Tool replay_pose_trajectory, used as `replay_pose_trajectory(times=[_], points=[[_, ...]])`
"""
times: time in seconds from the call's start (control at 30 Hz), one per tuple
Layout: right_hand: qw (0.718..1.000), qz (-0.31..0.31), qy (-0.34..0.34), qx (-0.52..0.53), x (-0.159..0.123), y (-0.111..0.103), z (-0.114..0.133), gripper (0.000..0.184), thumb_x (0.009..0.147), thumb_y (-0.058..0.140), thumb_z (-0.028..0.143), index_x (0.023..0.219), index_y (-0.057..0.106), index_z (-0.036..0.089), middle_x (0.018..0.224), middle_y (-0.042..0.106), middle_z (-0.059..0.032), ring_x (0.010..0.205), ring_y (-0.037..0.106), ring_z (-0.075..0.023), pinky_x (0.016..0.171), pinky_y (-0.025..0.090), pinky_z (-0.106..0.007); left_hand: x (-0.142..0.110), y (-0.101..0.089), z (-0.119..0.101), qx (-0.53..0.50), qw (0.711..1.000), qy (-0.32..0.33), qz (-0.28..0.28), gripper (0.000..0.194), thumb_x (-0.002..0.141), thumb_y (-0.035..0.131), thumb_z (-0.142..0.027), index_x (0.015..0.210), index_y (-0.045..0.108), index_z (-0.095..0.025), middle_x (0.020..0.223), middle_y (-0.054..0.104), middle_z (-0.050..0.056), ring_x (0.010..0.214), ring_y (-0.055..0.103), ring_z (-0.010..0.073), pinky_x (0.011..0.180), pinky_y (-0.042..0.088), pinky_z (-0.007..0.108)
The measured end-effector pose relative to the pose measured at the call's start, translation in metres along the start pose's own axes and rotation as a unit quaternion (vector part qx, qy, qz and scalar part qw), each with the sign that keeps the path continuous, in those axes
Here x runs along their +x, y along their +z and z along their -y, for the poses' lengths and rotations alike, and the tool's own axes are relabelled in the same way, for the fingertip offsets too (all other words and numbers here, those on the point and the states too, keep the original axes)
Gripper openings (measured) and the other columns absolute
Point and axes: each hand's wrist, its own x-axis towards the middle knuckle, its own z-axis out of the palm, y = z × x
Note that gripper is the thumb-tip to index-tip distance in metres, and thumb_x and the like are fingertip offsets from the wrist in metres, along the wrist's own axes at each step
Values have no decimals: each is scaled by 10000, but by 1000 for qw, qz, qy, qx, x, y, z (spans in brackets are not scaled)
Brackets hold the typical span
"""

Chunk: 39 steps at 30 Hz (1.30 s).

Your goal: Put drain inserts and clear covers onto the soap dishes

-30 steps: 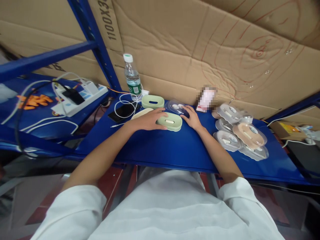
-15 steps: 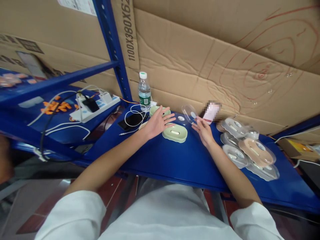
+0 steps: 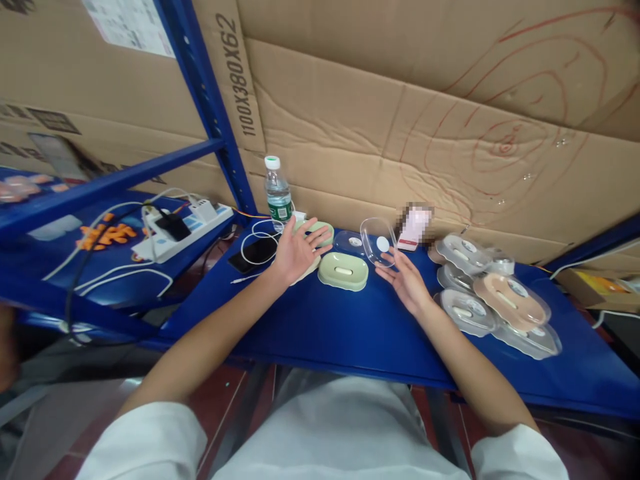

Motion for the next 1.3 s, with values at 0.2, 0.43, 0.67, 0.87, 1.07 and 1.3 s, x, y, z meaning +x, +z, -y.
replay_pose_trajectory(times=[0.2,0.43,0.67,0.87,1.07,1.3], points=[[996,-40,31,76,-11,14,5,533,845,864,658,1240,731,326,1299,764,-33,1147,795,-279,1131,603,-532,-3,7,-2,-220,973,-33,-62,918,1015,241,-837,1682,297,-210,1676,487,214,1565,489,336,1212,487,562],[998,-30,-39,-31,-19,29,-2,570,859,841,671,1288,716,315,1385,719,-54,1216,744,-271,1072,636,-508,2,-8,11,156,986,43,45,803,1004,418,-847,1497,604,-242,1607,570,162,1435,586,372,1228,444,542],[955,6,-183,-234,-26,32,-13,535,967,727,649,1350,679,277,1494,658,-129,1402,639,-320,1189,549,-550,-1,-30,11,543,823,157,55,592,1095,454,-510,1606,473,-211,1616,558,166,1484,541,371,1248,393,536],[856,73,-290,-421,-28,29,-11,421,1085,608,484,1454,616,283,1577,593,-148,1504,555,-314,1267,472,-578,-3,-37,5,585,793,119,120,637,981,542,-284,1606,433,-224,1381,733,115,1282,703,315,1095,526,433],[837,119,-284,-452,-20,27,-18,472,1094,572,493,1513,560,277,1600,530,-166,1520,528,-324,1275,461,-583,-13,-20,0,568,795,109,183,777,936,709,-475,1607,421,-207,1599,578,162,1453,588,359,1185,477,452],[838,140,-268,-455,-17,24,-21,536,1115,514,510,1608,487,303,1639,464,-159,1564,465,-328,1309,410,-588,-9,-15,3,518,832,102,171,906,910,762,-653,1615,423,-196,1640,529,184,1523,508,368,1262,395,472]])
